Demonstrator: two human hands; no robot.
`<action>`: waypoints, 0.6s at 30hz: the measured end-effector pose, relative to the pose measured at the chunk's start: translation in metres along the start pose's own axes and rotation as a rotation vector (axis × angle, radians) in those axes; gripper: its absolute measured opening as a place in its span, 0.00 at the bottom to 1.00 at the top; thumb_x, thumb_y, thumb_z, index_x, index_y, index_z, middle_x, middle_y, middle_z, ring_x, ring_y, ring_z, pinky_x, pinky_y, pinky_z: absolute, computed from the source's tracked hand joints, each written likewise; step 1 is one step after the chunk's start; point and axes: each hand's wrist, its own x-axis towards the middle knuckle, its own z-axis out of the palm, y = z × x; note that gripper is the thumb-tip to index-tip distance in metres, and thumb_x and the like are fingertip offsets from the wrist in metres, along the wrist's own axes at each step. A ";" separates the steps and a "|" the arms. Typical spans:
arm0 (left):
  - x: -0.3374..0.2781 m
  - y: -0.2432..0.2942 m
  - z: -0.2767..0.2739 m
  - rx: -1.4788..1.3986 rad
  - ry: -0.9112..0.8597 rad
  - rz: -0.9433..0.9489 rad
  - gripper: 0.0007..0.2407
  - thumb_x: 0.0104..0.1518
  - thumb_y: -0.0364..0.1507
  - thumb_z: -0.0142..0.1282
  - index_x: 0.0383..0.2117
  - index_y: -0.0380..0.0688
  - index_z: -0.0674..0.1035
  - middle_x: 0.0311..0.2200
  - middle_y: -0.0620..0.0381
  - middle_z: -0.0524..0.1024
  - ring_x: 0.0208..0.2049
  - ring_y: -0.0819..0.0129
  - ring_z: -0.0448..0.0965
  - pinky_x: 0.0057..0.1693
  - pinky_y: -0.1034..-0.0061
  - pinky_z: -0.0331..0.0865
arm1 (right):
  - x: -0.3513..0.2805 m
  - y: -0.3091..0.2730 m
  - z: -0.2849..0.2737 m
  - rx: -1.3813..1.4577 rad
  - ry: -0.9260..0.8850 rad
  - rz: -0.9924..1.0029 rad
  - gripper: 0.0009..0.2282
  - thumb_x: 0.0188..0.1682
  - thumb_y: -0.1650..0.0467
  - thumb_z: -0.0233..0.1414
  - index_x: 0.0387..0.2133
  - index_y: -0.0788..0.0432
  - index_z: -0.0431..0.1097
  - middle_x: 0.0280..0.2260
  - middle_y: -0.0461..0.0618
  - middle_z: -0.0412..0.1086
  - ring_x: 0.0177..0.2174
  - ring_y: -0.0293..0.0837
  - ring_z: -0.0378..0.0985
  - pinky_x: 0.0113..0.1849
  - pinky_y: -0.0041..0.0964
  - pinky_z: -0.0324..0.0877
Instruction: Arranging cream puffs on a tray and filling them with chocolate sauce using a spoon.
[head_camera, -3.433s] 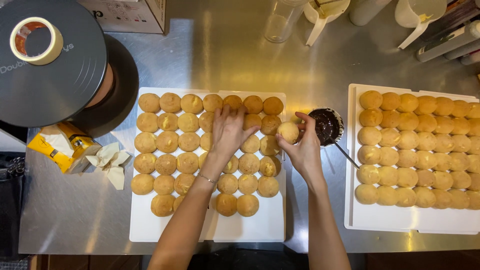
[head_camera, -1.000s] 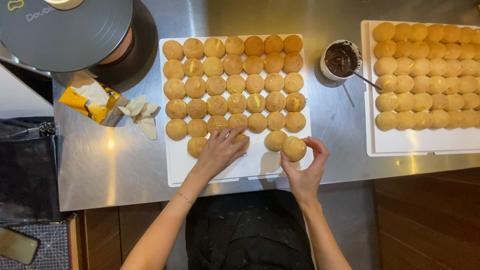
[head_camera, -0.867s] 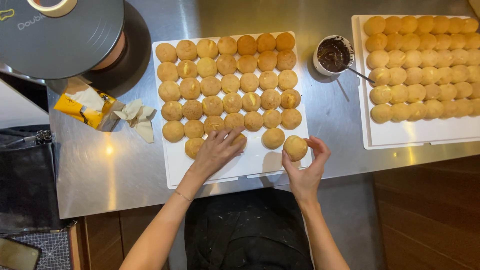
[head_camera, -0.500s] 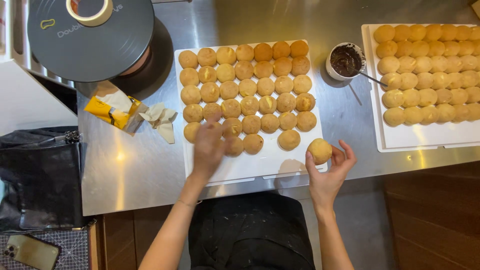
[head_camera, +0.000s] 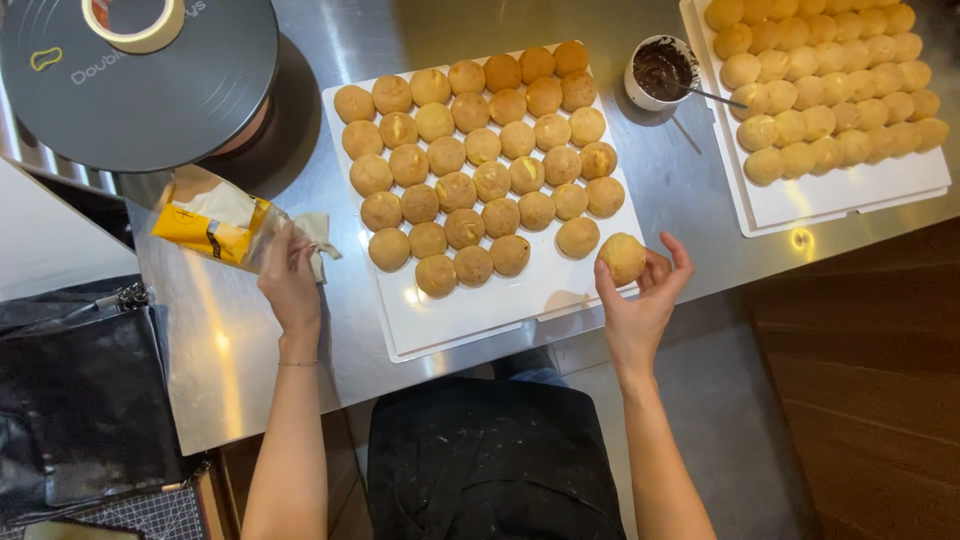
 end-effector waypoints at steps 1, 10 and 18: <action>0.003 0.004 -0.001 0.022 0.025 -0.033 0.17 0.60 0.14 0.57 0.56 0.33 0.77 0.41 0.48 0.79 0.40 0.61 0.83 0.49 0.72 0.78 | 0.001 -0.003 0.000 0.001 -0.011 -0.002 0.34 0.50 0.78 0.62 0.65 0.61 0.47 0.49 0.56 0.66 0.50 0.44 0.73 0.55 0.38 0.70; -0.007 0.129 -0.033 0.521 0.100 0.090 0.16 0.55 0.27 0.74 0.45 0.40 0.79 0.52 0.50 0.74 0.54 0.51 0.74 0.50 0.63 0.73 | 0.035 -0.037 -0.003 0.013 -0.203 -0.002 0.36 0.45 0.77 0.63 0.65 0.61 0.48 0.49 0.55 0.65 0.50 0.44 0.73 0.53 0.40 0.73; -0.010 0.345 0.065 -0.153 -0.249 0.215 0.32 0.47 0.26 0.68 0.62 0.38 0.68 0.62 0.46 0.68 0.61 0.50 0.69 0.65 0.60 0.64 | 0.100 -0.073 -0.023 -0.158 -0.434 -0.184 0.39 0.41 0.75 0.66 0.65 0.59 0.50 0.48 0.57 0.69 0.48 0.48 0.76 0.50 0.41 0.74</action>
